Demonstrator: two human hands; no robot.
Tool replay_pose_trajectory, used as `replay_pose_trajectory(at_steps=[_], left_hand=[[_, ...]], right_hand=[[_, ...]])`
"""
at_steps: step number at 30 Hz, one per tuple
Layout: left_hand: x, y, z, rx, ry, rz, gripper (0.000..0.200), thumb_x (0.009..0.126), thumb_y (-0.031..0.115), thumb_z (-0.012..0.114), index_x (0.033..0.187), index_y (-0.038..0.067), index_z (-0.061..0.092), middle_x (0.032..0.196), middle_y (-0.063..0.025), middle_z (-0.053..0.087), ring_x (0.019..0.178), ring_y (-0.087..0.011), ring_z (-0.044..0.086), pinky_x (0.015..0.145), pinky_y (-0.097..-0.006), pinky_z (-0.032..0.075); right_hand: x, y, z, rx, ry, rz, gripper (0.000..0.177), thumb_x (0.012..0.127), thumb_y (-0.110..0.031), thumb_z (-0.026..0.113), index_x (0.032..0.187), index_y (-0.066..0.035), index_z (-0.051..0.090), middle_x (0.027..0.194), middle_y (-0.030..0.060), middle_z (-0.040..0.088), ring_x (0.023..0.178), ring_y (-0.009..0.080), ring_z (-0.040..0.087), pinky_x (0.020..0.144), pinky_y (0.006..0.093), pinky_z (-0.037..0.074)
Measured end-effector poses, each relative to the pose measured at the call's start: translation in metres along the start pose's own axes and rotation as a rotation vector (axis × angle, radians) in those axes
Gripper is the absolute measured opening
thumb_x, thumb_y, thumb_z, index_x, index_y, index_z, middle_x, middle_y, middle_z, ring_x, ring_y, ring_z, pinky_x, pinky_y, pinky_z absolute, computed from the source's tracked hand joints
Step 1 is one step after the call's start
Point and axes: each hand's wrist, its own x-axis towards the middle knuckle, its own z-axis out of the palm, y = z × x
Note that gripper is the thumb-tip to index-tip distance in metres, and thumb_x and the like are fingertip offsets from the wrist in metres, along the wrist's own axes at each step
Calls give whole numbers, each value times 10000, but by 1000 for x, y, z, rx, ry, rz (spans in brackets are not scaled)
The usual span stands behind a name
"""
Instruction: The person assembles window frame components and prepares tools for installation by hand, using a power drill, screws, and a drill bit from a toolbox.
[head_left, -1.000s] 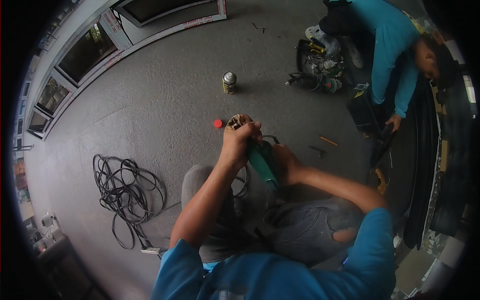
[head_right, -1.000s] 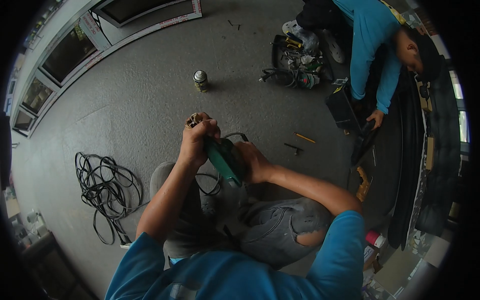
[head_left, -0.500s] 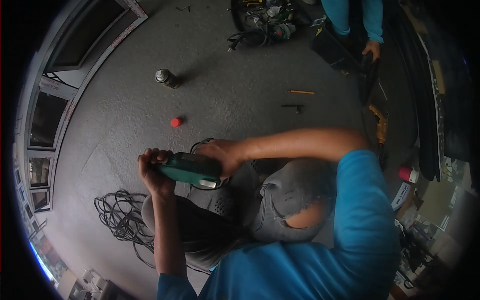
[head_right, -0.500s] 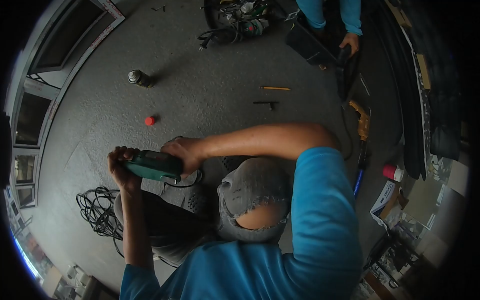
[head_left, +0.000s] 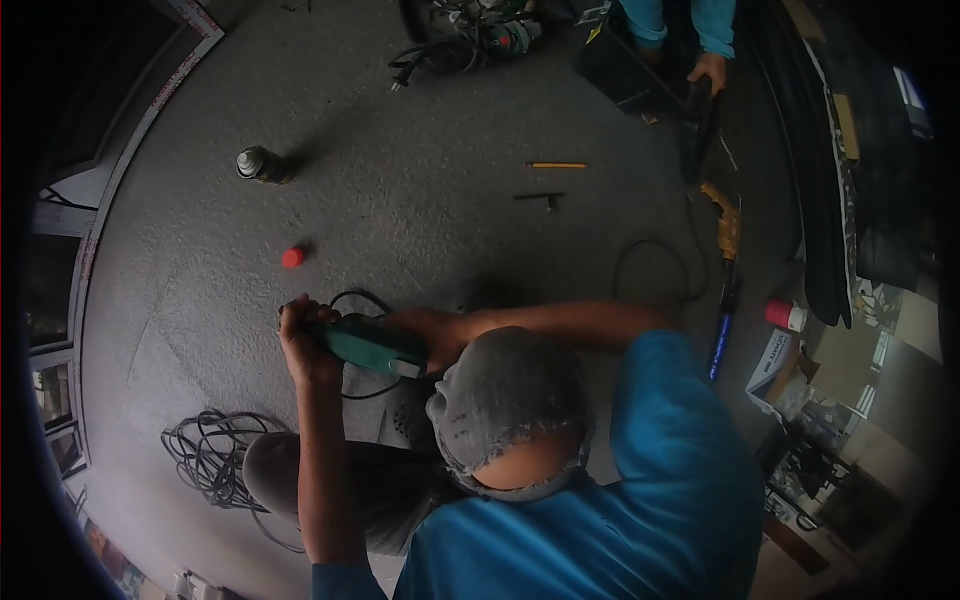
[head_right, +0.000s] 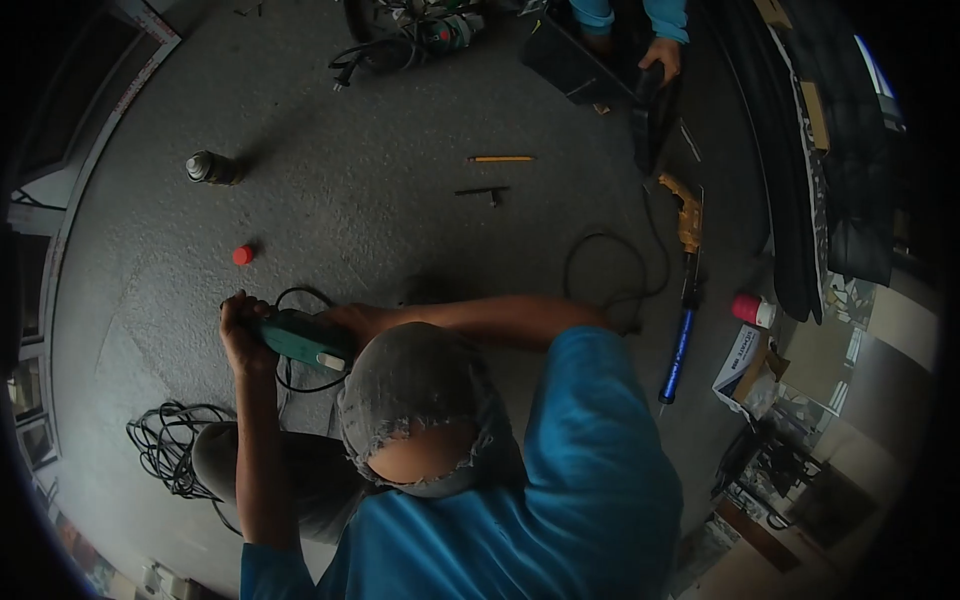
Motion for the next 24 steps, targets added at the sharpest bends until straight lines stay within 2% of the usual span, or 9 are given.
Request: replay_pose_trajectory(at_steps=[4,8,11,13,17,20,22,24], left_hand=[[13,-4,3,70,15,-8,112,879,166,577,869,54,577,693,-30,497,636,-170,516,622,-315,475],[19,-16,11,52,45,-50,112,870,166,583,862,54,574,682,-29,492,631,-173,520,614,-323,478],[20,-25,21,18,90,-117,99,860,155,586,842,60,565,669,-28,492,621,-179,529,589,-332,482],[28,-35,20,8,92,-117,93,858,152,588,841,63,566,672,-28,497,623,-177,532,590,-336,484],[46,-46,9,20,42,-195,89,851,155,599,832,76,562,676,-26,505,633,-176,539,589,-351,487],[42,-42,27,66,65,-221,93,848,163,606,823,87,558,676,-24,508,651,-179,545,584,-350,485],[48,-43,27,76,44,-208,134,851,210,628,817,102,557,682,-23,518,675,-182,552,614,-356,482],[56,-39,23,20,41,-201,184,860,268,650,810,118,556,688,-24,524,687,-182,552,647,-357,472]], right_hand=[[-1,15,4,67,93,37,637,614,-238,778,1161,-38,521,1050,154,609,973,289,615,847,395,482],[-7,25,0,65,39,127,604,620,-214,786,1134,-34,523,1042,143,615,957,273,620,837,394,486],[-18,13,-10,92,13,160,540,657,-148,774,1123,-36,525,1019,120,615,932,228,615,828,383,489],[-22,17,-9,181,85,231,496,693,-94,760,1123,-39,520,988,104,609,907,193,602,816,375,493],[-23,20,-15,269,-25,291,502,705,-85,761,1135,-33,508,997,103,594,930,178,585,830,360,482],[-32,8,-16,407,87,305,576,715,-104,760,1215,-26,487,1072,121,585,1005,185,565,878,363,458],[-31,-3,-19,438,174,429,658,733,-108,743,1313,-29,443,1150,125,569,1078,195,533,921,365,430],[-32,2,-24,477,140,474,686,738,-117,740,1340,-31,424,1169,126,566,1098,209,528,940,372,418]])
